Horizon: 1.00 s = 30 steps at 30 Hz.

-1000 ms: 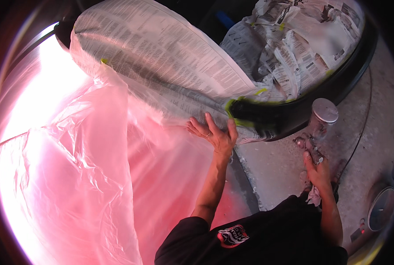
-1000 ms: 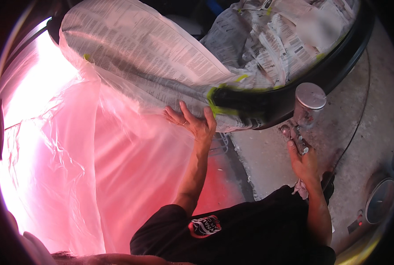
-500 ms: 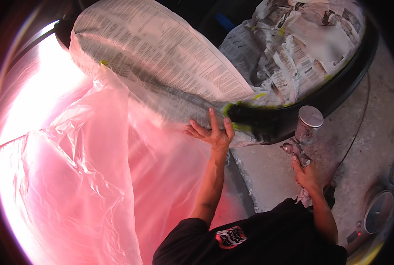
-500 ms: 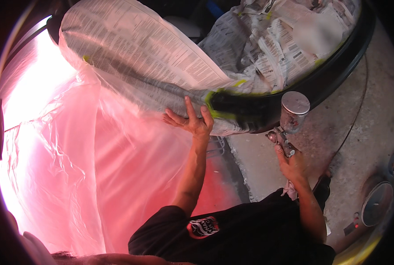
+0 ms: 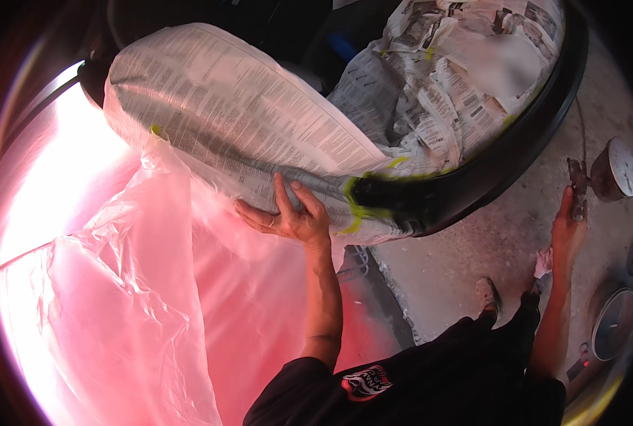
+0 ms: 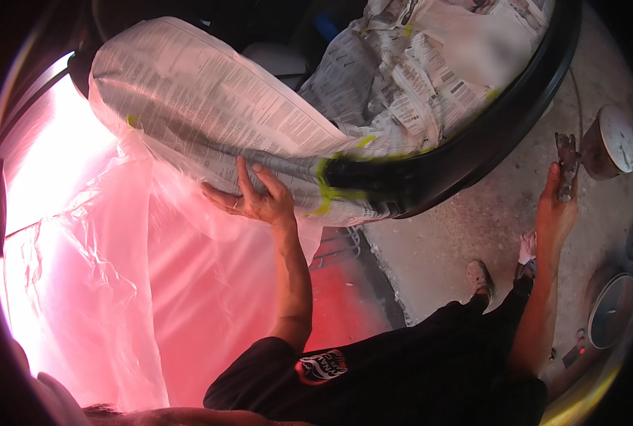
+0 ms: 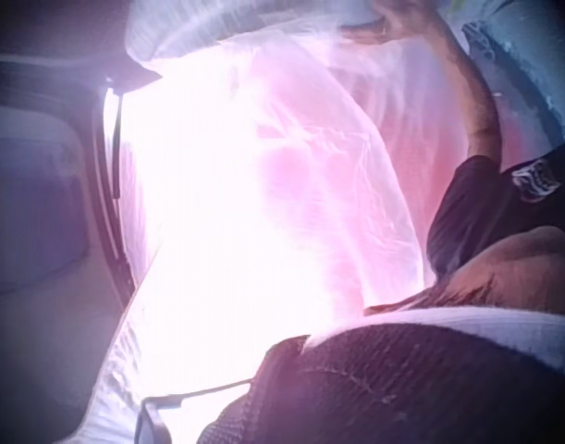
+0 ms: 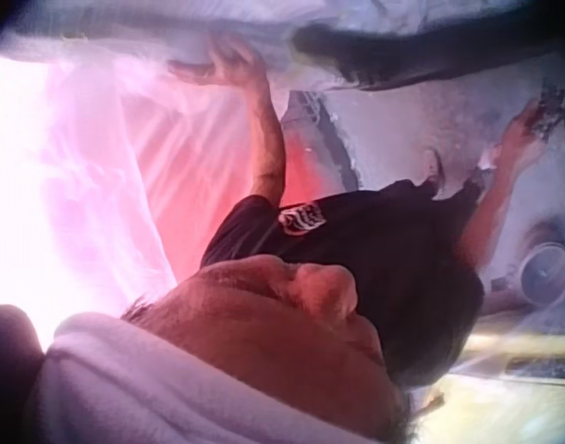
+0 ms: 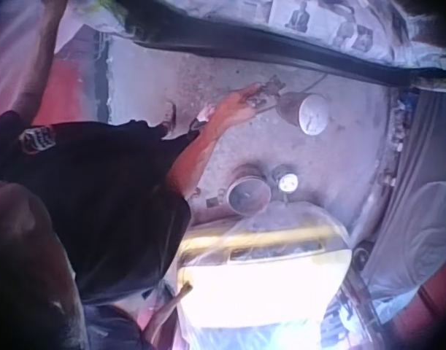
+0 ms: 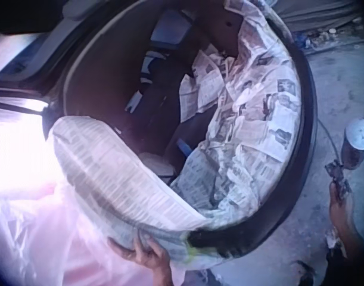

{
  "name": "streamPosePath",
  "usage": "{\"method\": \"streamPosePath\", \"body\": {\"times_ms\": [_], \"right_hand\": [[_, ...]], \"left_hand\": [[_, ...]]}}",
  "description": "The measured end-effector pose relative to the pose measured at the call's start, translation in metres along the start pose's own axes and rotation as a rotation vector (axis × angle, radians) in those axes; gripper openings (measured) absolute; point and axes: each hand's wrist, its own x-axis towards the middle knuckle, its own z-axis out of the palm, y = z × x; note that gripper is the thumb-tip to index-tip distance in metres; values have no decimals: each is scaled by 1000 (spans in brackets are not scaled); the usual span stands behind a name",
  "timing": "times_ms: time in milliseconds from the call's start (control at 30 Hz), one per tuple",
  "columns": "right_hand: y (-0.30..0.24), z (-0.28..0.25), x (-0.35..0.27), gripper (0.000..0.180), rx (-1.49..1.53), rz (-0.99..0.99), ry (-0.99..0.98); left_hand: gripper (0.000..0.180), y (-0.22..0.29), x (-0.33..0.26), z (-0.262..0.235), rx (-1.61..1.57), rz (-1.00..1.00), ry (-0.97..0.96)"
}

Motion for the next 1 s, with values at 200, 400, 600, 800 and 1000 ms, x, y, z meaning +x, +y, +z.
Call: {"method": "streamPosePath", "body": {"times_ms": [200,400,600,800,1000], "right_hand": [[20,20,-44,53,226,-51,-309],[-25,2,-101,40,231,251,-976],[23,50,-116,56,336,12,-504],[0,62,-127,51,151,117,-630],[-66,56,-168,41,605,-12,-912]], "left_hand": [[27,7,7,-1,28,51,22],[26,1,3,-2,35,70,21],[26,2,4,0,20,65,31],[26,1,2,2,6,45,45],[27,0,2,0,8,53,45]]}}
